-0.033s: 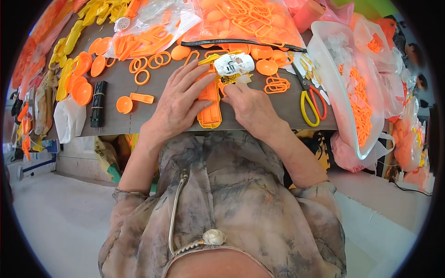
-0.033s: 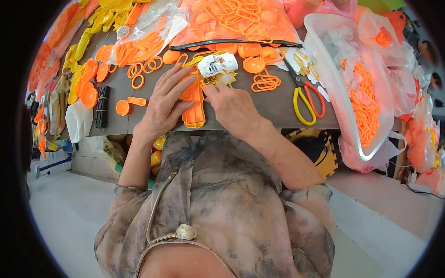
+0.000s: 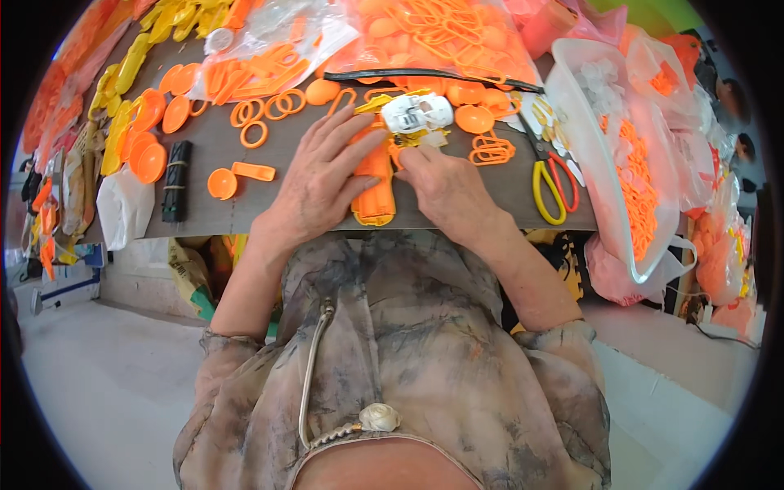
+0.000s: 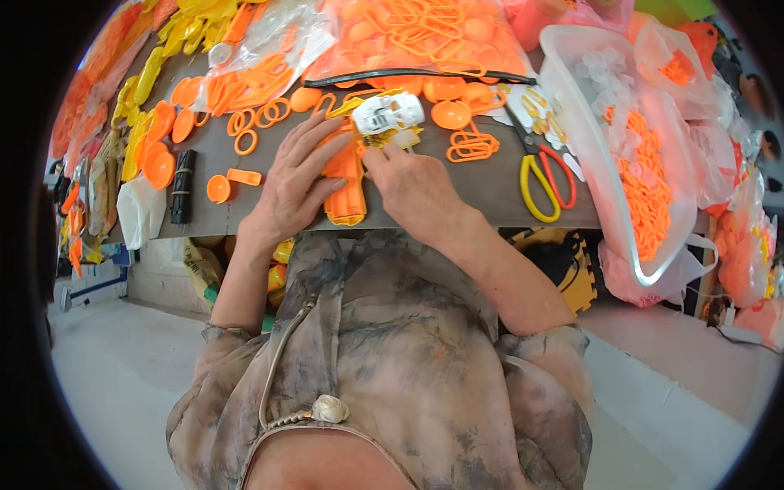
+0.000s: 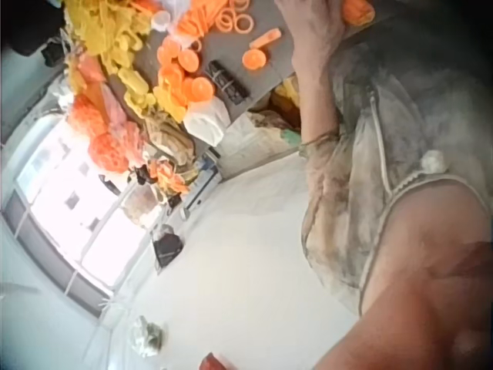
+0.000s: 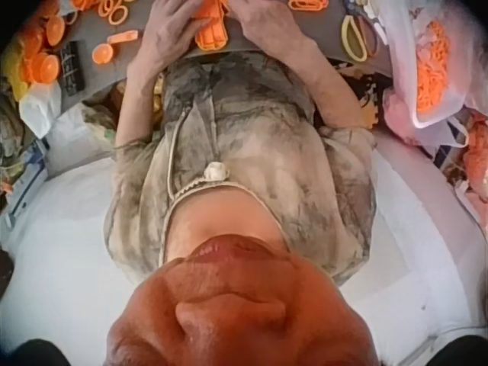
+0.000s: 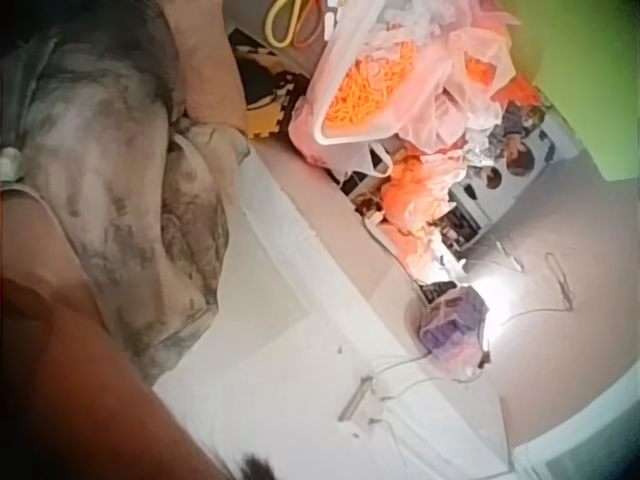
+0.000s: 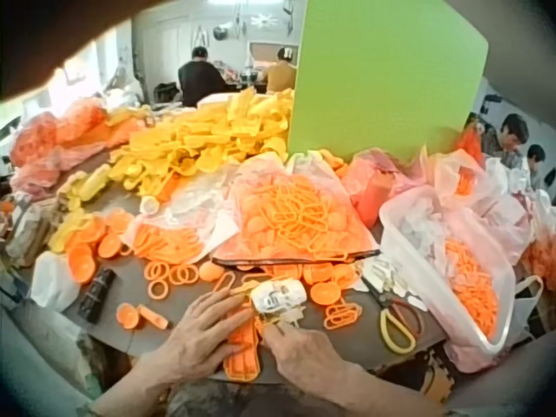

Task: Assembling components of yellow plastic toy guns and filling them with orange toy projectiles at a workspace.

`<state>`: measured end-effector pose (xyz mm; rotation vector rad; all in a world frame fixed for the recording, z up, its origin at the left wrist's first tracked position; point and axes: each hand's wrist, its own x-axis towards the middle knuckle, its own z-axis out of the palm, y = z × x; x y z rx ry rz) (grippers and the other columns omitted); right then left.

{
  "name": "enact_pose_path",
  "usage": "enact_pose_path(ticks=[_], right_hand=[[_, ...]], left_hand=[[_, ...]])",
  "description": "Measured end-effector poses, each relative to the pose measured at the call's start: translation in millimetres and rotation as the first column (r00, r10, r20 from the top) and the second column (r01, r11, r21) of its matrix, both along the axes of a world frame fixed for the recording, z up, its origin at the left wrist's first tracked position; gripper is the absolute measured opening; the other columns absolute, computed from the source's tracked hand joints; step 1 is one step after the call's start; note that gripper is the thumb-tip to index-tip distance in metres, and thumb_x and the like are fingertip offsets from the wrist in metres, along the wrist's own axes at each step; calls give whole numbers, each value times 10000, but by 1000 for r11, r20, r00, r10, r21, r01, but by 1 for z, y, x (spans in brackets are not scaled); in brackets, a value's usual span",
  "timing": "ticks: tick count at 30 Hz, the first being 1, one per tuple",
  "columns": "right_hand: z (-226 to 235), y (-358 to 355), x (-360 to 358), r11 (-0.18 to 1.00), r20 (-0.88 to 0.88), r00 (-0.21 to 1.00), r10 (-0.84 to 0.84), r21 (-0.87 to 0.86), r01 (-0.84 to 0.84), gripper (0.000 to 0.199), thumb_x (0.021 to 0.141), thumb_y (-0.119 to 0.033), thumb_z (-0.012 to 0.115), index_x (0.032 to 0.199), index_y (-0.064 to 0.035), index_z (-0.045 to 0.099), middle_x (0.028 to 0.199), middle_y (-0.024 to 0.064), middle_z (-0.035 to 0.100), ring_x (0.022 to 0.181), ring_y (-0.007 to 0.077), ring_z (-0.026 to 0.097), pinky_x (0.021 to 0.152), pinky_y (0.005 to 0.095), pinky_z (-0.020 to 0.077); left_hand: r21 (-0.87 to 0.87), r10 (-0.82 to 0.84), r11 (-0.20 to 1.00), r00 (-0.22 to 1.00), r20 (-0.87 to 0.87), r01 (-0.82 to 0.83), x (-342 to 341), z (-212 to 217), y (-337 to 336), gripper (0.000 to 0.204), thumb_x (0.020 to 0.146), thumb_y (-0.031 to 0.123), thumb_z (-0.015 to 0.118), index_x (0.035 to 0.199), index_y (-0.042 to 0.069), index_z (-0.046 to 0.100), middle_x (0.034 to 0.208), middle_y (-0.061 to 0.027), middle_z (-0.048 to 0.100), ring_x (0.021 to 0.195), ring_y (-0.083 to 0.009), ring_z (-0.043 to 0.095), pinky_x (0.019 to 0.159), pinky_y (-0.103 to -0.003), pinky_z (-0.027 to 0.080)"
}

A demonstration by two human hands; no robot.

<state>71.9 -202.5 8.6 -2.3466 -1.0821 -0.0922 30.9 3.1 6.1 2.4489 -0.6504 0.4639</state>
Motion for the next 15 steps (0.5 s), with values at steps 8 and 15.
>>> enact_pose_path(ticks=[8,15], right_hand=[[3,-3,13,993,-128,985,116,6,-117,129,850,-104,584,888,-10,503,778,168,575,727,347,592,601,427,469],[5,3,10,977,-128,986,110,-169,-131,136,859,-94,561,908,9,488,791,197,586,733,365,593,609,441,465]], left_hand=[[151,37,987,995,91,-50,4,-3,-11,333,801,119,582,1130,143,622,1237,-131,490,1202,-332,436,1006,-473,315],[159,24,986,992,127,-45,2,-5,-11,332,750,130,614,1080,122,651,1217,-133,495,1199,-323,428,997,-503,292]])
